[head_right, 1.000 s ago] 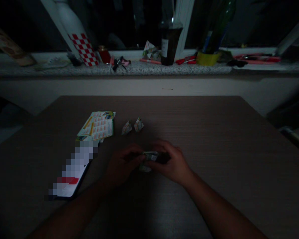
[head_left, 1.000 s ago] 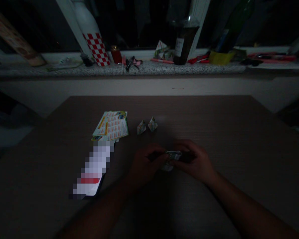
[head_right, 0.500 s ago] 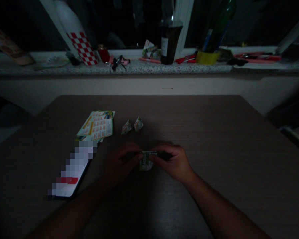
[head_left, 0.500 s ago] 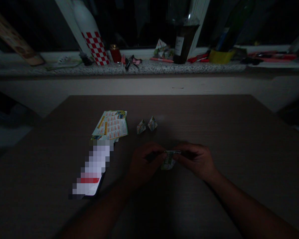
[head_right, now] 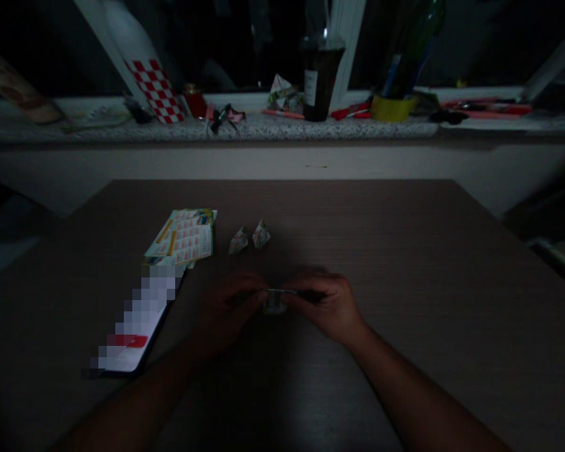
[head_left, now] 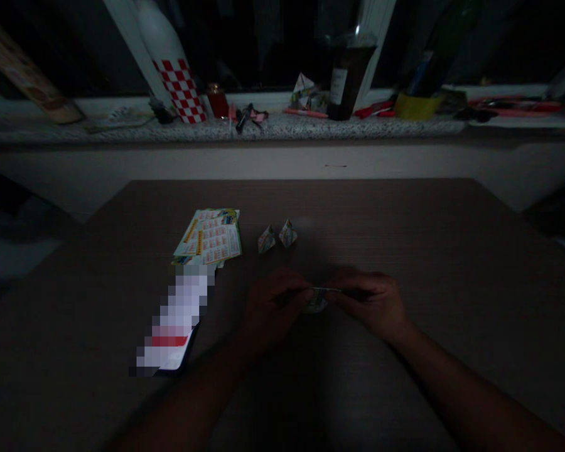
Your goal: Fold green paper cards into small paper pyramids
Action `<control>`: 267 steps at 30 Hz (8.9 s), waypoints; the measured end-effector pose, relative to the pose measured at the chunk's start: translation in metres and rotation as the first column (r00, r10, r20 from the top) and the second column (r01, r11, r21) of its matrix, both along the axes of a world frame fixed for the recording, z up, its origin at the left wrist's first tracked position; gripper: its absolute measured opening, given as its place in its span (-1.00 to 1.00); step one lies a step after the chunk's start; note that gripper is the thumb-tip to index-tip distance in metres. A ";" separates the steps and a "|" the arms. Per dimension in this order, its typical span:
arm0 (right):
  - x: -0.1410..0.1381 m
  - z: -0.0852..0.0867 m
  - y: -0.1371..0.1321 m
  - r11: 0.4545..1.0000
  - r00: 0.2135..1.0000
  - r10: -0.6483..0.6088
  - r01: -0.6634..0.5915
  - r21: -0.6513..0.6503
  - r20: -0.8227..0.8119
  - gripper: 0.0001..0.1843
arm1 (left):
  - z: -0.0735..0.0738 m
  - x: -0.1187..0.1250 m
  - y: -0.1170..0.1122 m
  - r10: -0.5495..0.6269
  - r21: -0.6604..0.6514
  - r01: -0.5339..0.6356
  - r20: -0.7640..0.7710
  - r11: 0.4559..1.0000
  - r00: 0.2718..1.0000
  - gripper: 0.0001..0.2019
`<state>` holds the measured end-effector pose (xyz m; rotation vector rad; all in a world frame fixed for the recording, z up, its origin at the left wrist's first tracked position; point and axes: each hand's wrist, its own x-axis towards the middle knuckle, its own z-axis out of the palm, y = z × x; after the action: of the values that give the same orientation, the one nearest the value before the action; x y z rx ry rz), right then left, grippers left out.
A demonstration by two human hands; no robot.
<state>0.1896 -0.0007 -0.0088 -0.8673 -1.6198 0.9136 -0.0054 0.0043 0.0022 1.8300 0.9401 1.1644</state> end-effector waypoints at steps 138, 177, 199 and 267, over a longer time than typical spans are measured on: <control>-0.008 -0.010 0.006 0.972 0.975 -0.040 0.089 -0.219 0.219 -0.84 | -0.021 0.008 0.027 0.463 -0.633 -0.058 0.497 0.772 0.734 -0.87; -0.006 -0.003 0.000 0.968 0.968 -0.233 0.240 -0.074 0.098 -0.95 | -0.005 0.003 0.006 0.199 -0.265 -0.177 0.059 0.948 0.978 -0.91; -0.004 -0.004 -0.002 0.993 0.988 -0.118 0.114 0.043 0.099 -0.94 | 0.008 0.003 0.008 0.007 -0.326 0.007 0.043 0.945 0.999 -0.92; -0.007 0.001 -0.001 0.977 0.983 -0.118 0.090 0.194 0.138 -0.91 | 0.002 0.002 0.005 0.003 0.239 0.052 -0.228 0.970 0.974 -0.97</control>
<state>0.1824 -0.0021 -0.0076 -0.8970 -1.7394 0.6243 -0.0035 0.0094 0.0038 2.2034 0.9295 1.1109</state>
